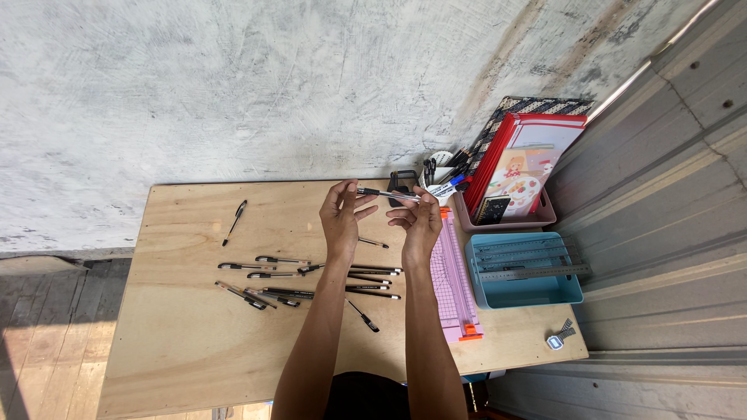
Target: The person assembles pens by hand, inserting ink refills and small yellow components into black pen bodies on a wooden table.
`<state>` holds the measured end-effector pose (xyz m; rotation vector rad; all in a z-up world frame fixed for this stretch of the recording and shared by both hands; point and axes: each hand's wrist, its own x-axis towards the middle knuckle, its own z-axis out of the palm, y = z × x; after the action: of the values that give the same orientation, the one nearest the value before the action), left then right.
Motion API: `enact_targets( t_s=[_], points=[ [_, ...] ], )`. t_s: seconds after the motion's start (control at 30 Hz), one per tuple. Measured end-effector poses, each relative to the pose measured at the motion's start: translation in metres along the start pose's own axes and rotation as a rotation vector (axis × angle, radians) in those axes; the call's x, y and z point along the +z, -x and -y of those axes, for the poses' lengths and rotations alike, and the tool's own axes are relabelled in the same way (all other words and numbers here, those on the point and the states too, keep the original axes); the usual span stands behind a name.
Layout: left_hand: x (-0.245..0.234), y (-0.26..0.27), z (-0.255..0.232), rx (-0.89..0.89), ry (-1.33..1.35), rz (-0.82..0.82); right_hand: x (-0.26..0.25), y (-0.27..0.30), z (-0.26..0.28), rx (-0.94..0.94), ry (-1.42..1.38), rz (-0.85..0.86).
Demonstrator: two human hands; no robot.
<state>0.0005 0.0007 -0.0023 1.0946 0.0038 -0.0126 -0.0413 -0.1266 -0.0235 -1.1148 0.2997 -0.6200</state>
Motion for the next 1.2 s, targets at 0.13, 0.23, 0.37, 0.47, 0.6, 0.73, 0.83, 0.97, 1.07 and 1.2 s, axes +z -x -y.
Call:
enact_targets(
  t_s=[0.13, 0.23, 0.37, 0.47, 0.6, 0.73, 0.83, 0.97, 1.07, 1.2],
  points=[
    [0.001, 0.001, 0.007, 0.042, 0.048, 0.052, 0.006, 0.005, 0.009, -0.029, 0.064, 0.013],
    [0.007, 0.003, 0.008, 0.078, 0.052, 0.060, 0.014, 0.007, 0.008, -0.064, 0.163, -0.011],
    [0.020, 0.010, 0.008, 0.150, -0.048, 0.000, 0.019, 0.006, 0.002, -0.119, 0.211, 0.012],
    [0.013, 0.007, 0.000, 0.084, -0.018, -0.020, 0.012, 0.003, 0.008, -0.057, 0.163, 0.052],
    [0.005, 0.005, -0.004, 0.051, 0.037, 0.010, 0.005, 0.004, 0.018, -0.008, 0.137, 0.059],
    [0.004, 0.004, -0.004, 0.004, 0.028, -0.002, 0.007, 0.004, 0.018, -0.017, 0.145, 0.059],
    [0.005, 0.004, 0.000, -0.017, 0.056, 0.008, 0.011, 0.003, 0.013, 0.005, 0.128, 0.019],
    [0.003, 0.003, 0.016, 0.014, 0.097, 0.065, 0.021, 0.004, 0.002, -0.017, 0.194, -0.041],
    [0.004, 0.002, 0.027, 0.082, -0.005, 0.045, 0.019, 0.004, -0.005, -0.042, 0.196, -0.029],
    [0.000, -0.001, 0.023, 0.044, 0.042, 0.020, 0.010, 0.002, -0.008, -0.007, 0.090, 0.012]
  ],
)
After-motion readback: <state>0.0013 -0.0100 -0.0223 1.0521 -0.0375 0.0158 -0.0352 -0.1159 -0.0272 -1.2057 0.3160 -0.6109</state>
